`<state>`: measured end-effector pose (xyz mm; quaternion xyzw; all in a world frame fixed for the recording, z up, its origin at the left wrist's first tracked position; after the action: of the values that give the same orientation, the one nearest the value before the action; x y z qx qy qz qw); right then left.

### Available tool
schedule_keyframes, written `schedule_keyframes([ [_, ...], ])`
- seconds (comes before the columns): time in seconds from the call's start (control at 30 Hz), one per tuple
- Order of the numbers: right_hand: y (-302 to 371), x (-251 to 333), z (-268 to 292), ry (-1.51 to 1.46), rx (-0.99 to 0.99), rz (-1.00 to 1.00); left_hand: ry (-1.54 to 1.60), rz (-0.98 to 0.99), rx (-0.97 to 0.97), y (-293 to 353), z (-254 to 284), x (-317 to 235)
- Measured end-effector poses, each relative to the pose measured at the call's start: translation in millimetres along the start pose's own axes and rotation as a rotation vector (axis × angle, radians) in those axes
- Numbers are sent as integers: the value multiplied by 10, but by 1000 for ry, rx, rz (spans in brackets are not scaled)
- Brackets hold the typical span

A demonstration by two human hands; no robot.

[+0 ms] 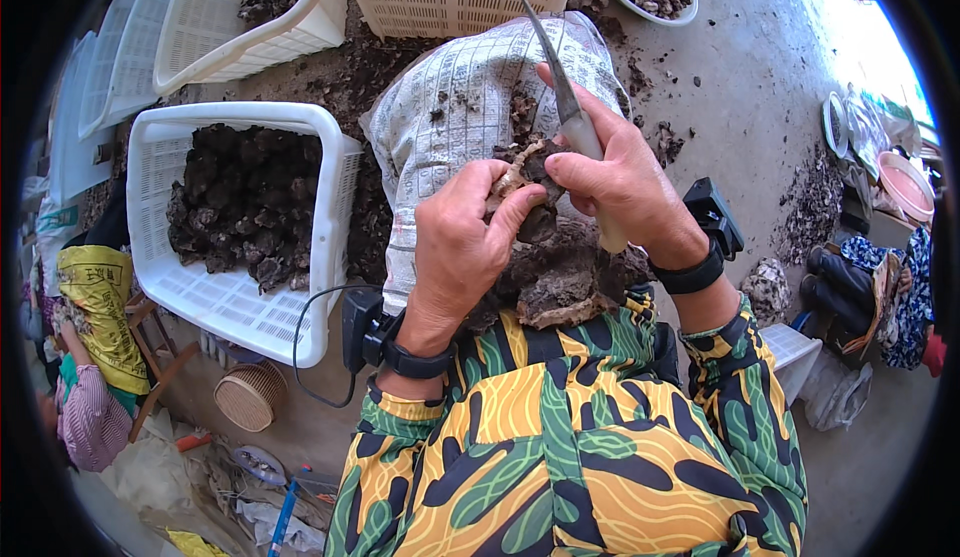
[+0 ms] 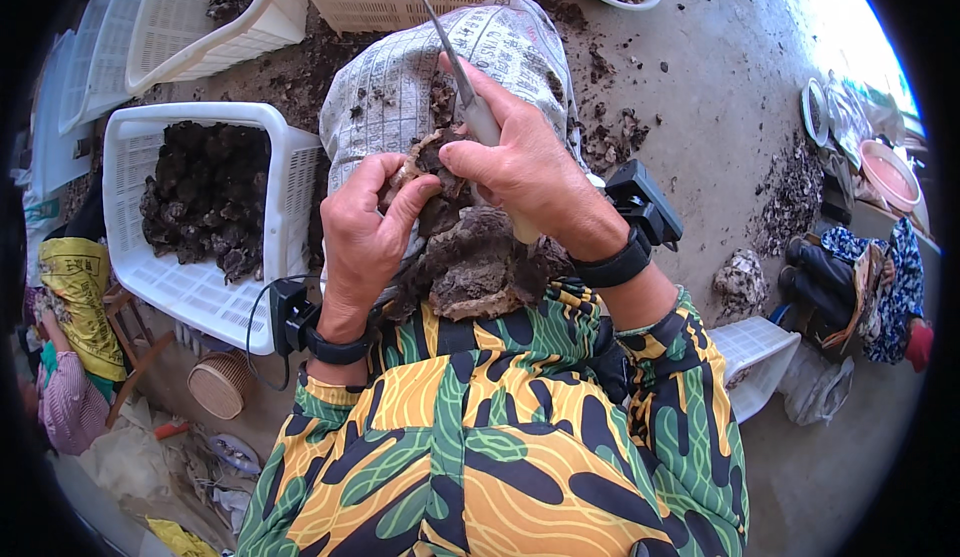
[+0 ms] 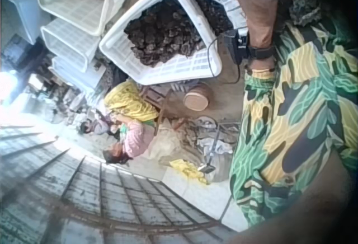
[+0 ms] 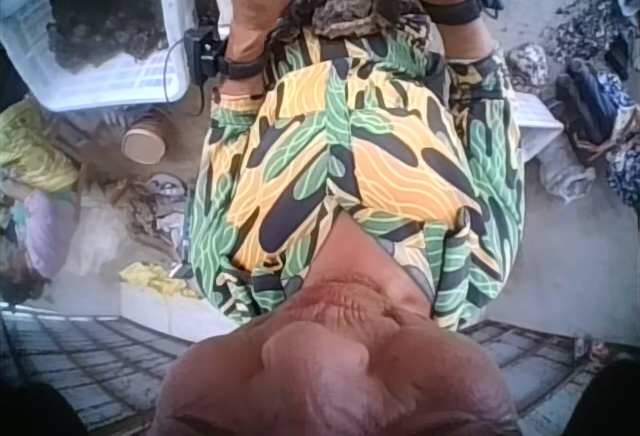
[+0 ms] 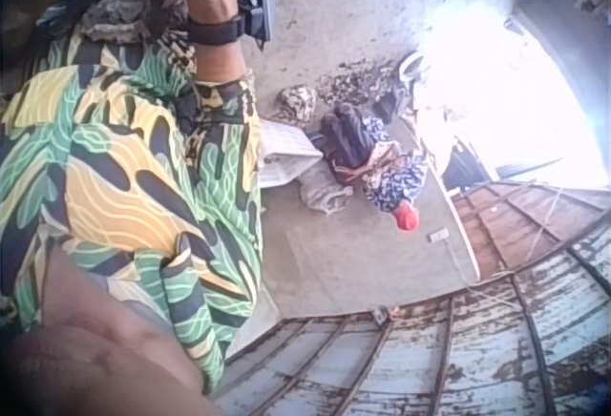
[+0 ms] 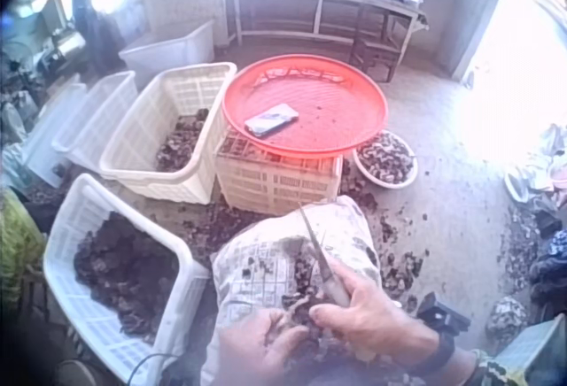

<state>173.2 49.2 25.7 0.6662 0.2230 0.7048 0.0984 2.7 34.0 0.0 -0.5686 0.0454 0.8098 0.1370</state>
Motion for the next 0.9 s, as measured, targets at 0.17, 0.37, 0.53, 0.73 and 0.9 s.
schedule_keyframes([
  [0.17,-6,-12,1,33,-47,8,-168,-192,-81,-6,-91,31],
  [0.37,20,-26,-15,-23,-56,-7,-134,-163,-81,17,-117,66],
  [0.53,55,32,-36,-94,-12,-43,67,-31,-77,51,-117,42],
  [0.73,74,34,-33,-152,12,-53,345,42,-26,44,-82,71],
  [0.9,87,45,-30,-174,19,-61,390,30,-44,46,-93,79],
])
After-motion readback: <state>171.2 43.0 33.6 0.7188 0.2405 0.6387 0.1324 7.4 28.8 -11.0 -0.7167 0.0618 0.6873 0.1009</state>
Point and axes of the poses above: each hand's wrist, its own y-axis away from the middle knuckle, its own z-axis out of the back of the hand, x = y × z, the point moved 2 cm from there along -y, towards the middle knuckle, and after that the axes turned 3 degrees about y, right-handed, at the moved point
